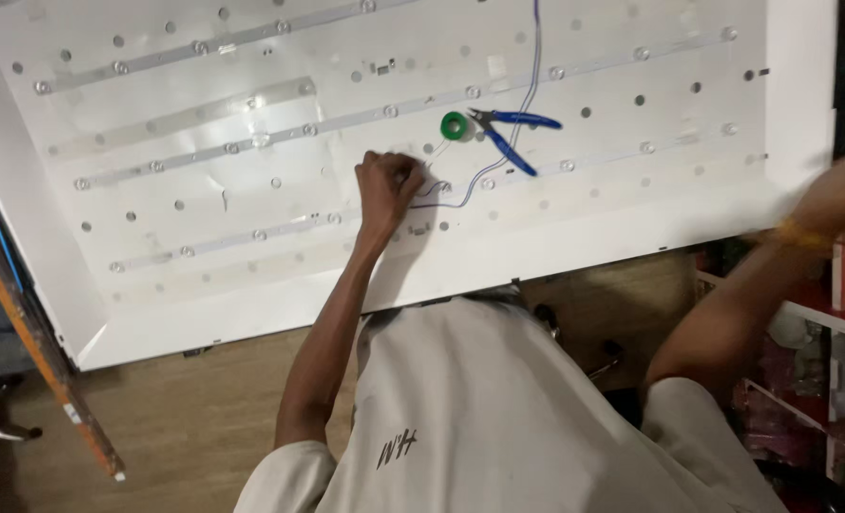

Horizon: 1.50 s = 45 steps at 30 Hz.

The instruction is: The person strips the insulation from blue wires using pliers, twists the exposed strands, and solders them to a white panel with pre-installed LED strips. The person uses a soldering iron and electrical tape during the process.

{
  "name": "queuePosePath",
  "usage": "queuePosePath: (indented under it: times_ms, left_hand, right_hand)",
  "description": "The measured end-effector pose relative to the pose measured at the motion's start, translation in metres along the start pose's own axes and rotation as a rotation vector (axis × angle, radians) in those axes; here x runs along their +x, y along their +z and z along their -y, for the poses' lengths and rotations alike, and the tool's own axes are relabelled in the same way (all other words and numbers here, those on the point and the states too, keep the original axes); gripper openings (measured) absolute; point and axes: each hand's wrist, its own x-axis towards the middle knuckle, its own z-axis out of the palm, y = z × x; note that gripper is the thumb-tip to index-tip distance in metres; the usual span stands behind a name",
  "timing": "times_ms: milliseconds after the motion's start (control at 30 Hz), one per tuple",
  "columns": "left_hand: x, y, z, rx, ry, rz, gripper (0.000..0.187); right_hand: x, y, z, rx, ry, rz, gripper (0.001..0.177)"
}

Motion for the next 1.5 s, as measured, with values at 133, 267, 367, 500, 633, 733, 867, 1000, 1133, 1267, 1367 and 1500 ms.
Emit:
queuePosePath:
  times_ms: [133,267,367,500,633,733,867,1000,1133,1267,1367,1500]
  left_hand:
    - [0.001,0.003,-0.005,0.021,-0.039,-0.005,0.012]
    - [0.000,0.004,-0.011,0.025,-0.084,0.005,0.013]
    - [0.003,0.004,-0.013,0.050,-0.088,-0.004,0.012]
    - [0.006,0.006,-0.014,0.057,-0.124,0.012,0.014]
    - [0.006,0.005,-0.014,0.060,-0.094,-0.015,0.014]
    - [0.004,0.006,-0.013,0.054,-0.107,-0.011,0.015]
    - [0.004,0.006,-0.012,0.022,-0.133,-0.019,0.015]
    - [0.005,0.006,-0.011,0.003,-0.121,-0.038,0.014]
    - [0.005,0.005,-0.011,-0.015,-0.150,-0.018,0.014]
    - [0.005,0.005,-0.011,-0.006,-0.146,-0.018,0.015]
    - [0.004,0.005,-0.010,-0.026,-0.142,-0.021,0.015]
    - [0.004,0.005,-0.009,-0.023,-0.118,-0.037,0.016]
  right_hand:
    - [-0.121,0.051,0.049,0.084,0.077,0.402,0.029]
    - [-0.223,0.087,0.069,0.301,0.036,0.869,0.035]
    - [-0.256,0.095,0.070,0.194,0.157,0.959,0.028]
    - [-0.269,0.096,0.062,0.216,0.207,1.050,0.024]
    - [-0.278,0.097,0.054,0.130,0.339,1.031,0.024]
    - [-0.282,0.099,0.051,0.073,0.281,1.103,0.026]
    - [-0.287,0.108,0.047,0.108,0.137,1.078,0.022]
    - [-0.292,0.111,0.045,0.030,0.126,1.073,0.018]
    - [-0.295,0.111,0.044,0.091,0.241,1.065,0.016]
    - [-0.293,0.111,0.045,0.027,0.231,1.086,0.018]
    - [-0.293,0.112,0.046,0.033,0.202,1.088,0.018]
    - [-0.294,0.112,0.045,0.010,0.191,1.084,0.018]
